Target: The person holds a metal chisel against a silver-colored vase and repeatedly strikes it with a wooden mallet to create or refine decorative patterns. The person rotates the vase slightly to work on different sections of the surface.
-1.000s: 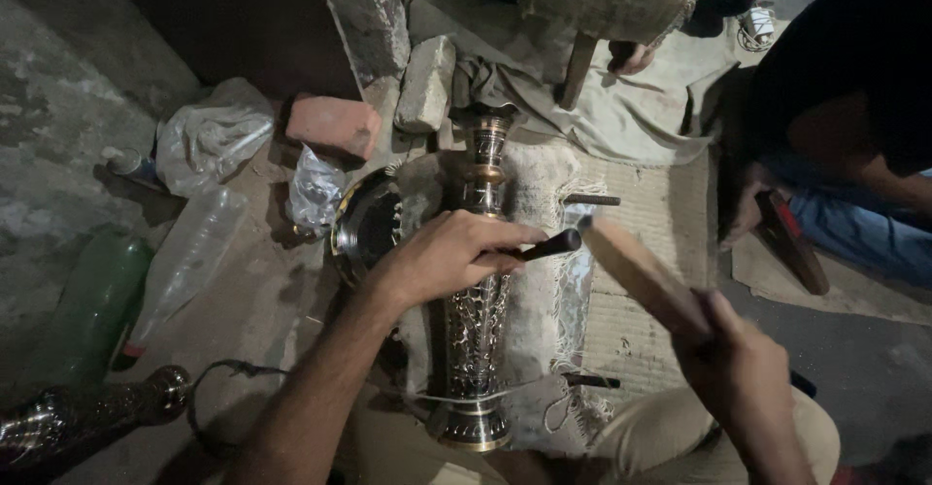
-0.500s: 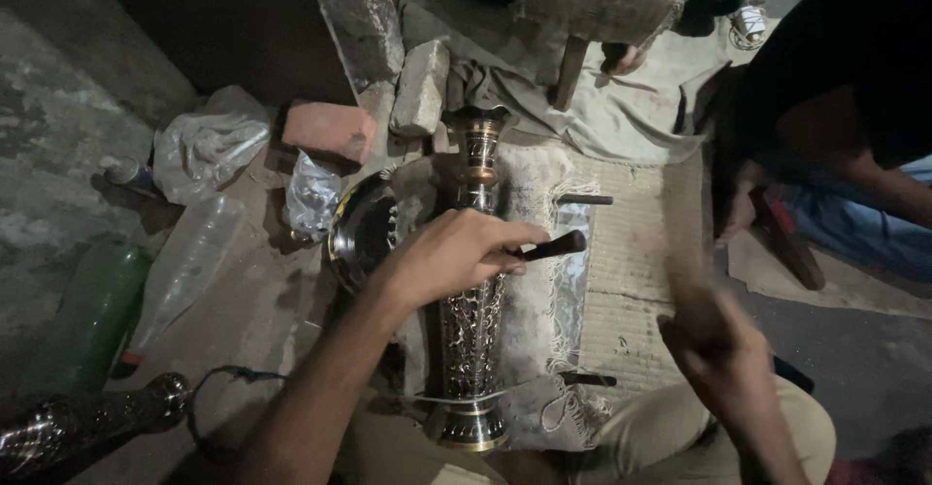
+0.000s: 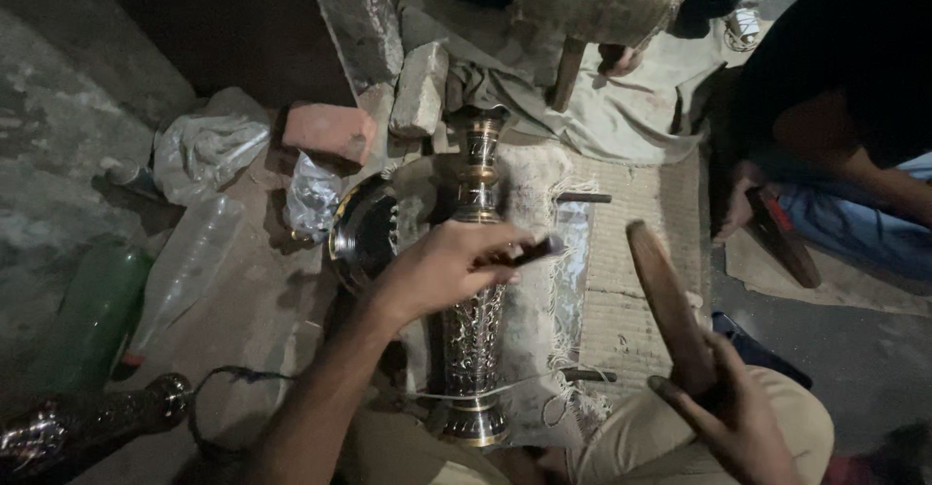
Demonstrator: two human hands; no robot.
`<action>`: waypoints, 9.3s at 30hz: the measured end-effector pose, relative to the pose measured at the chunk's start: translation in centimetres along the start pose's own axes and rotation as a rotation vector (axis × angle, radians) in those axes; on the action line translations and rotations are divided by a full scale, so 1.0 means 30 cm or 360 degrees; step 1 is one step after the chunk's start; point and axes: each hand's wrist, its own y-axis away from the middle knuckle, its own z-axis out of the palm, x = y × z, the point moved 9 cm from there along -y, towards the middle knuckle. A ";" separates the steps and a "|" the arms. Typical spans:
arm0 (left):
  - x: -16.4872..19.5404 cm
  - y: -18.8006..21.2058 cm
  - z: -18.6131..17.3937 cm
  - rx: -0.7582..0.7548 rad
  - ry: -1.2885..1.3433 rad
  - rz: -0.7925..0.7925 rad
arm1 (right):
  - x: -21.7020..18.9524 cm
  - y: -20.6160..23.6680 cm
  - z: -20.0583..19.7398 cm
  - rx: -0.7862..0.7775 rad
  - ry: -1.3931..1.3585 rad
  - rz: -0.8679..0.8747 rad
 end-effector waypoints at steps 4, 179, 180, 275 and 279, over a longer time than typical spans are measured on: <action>0.001 -0.016 0.021 0.0003 -0.0104 0.0220 | 0.026 0.002 0.058 0.0002 -0.0005 -0.0053; -0.091 0.279 -0.026 0.1166 0.0356 0.0289 | -0.735 -0.130 0.018 0.0199 0.2056 -0.1012; -0.096 0.279 -0.022 0.1166 0.0355 0.0261 | -0.743 -0.118 0.038 0.0271 0.2373 -0.1154; -0.189 0.099 -0.017 -0.0034 0.0390 0.0490 | -0.306 0.025 0.038 0.0439 0.0444 -0.0389; -0.185 0.102 -0.033 -0.0010 0.0423 0.0482 | -0.350 0.042 0.040 0.0645 0.1129 -0.0509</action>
